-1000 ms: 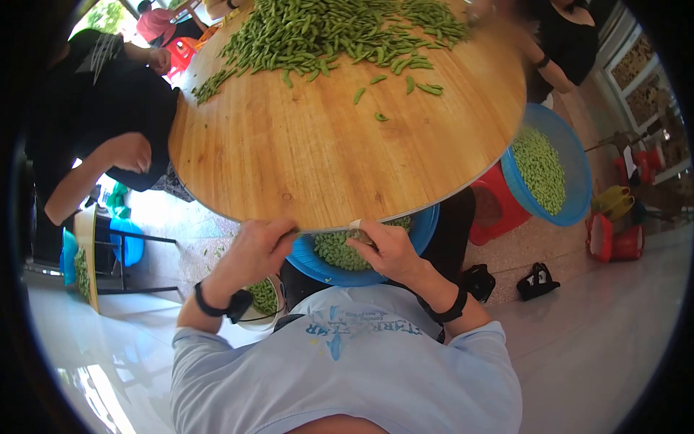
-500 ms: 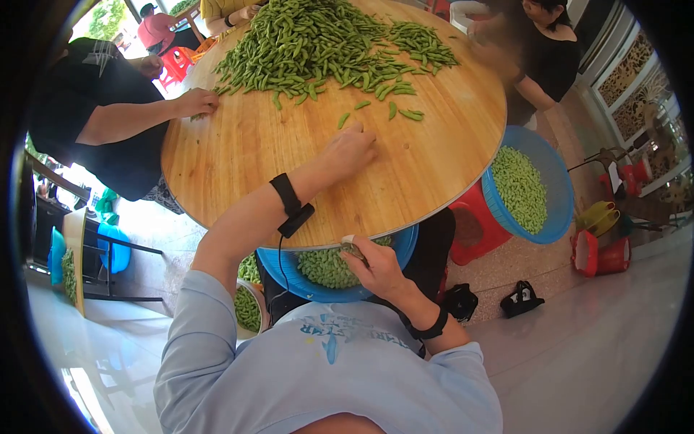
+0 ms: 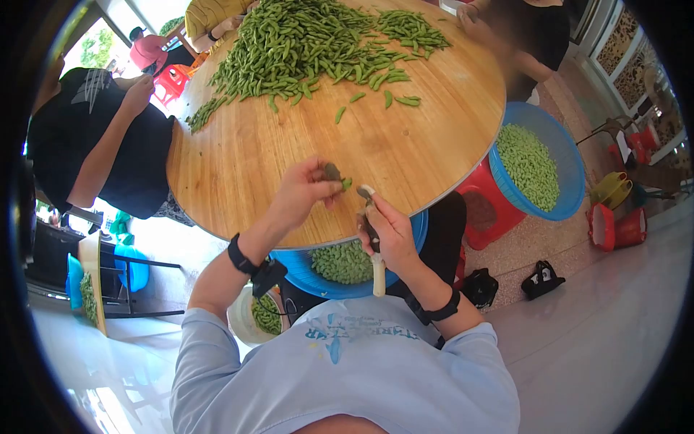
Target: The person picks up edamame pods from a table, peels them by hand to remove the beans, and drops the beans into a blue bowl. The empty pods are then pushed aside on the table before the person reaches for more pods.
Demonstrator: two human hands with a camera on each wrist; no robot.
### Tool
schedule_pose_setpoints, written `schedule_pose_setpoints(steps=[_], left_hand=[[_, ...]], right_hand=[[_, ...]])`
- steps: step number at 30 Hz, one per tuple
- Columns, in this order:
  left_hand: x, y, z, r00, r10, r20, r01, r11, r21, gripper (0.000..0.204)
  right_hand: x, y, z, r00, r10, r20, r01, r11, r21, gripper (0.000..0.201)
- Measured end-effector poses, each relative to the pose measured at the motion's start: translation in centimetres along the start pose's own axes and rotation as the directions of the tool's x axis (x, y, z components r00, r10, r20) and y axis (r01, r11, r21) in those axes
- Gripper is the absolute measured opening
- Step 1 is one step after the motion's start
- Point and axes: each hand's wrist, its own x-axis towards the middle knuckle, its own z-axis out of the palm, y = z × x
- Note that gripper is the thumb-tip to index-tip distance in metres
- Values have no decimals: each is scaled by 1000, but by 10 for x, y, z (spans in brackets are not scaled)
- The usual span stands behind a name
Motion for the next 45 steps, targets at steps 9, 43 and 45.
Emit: schedule_pose_setpoints(steps=[9, 43, 45], left_hand=[[-49, -21, 16, 975, 134, -179, -155, 981, -114, 18], [-110, 8, -21, 995, 47, 88, -91, 794, 600, 15], [-133, 8, -39, 969, -3, 248, -239, 250, 938, 15]], right_hand=[[-3, 11, 17, 986, 45, 159, -57, 996, 70, 35], [-9, 11, 4, 853, -349, 388, 518, 470, -715, 22], [-13, 11, 1, 823, -337, 458, 567, 419, -710, 23]])
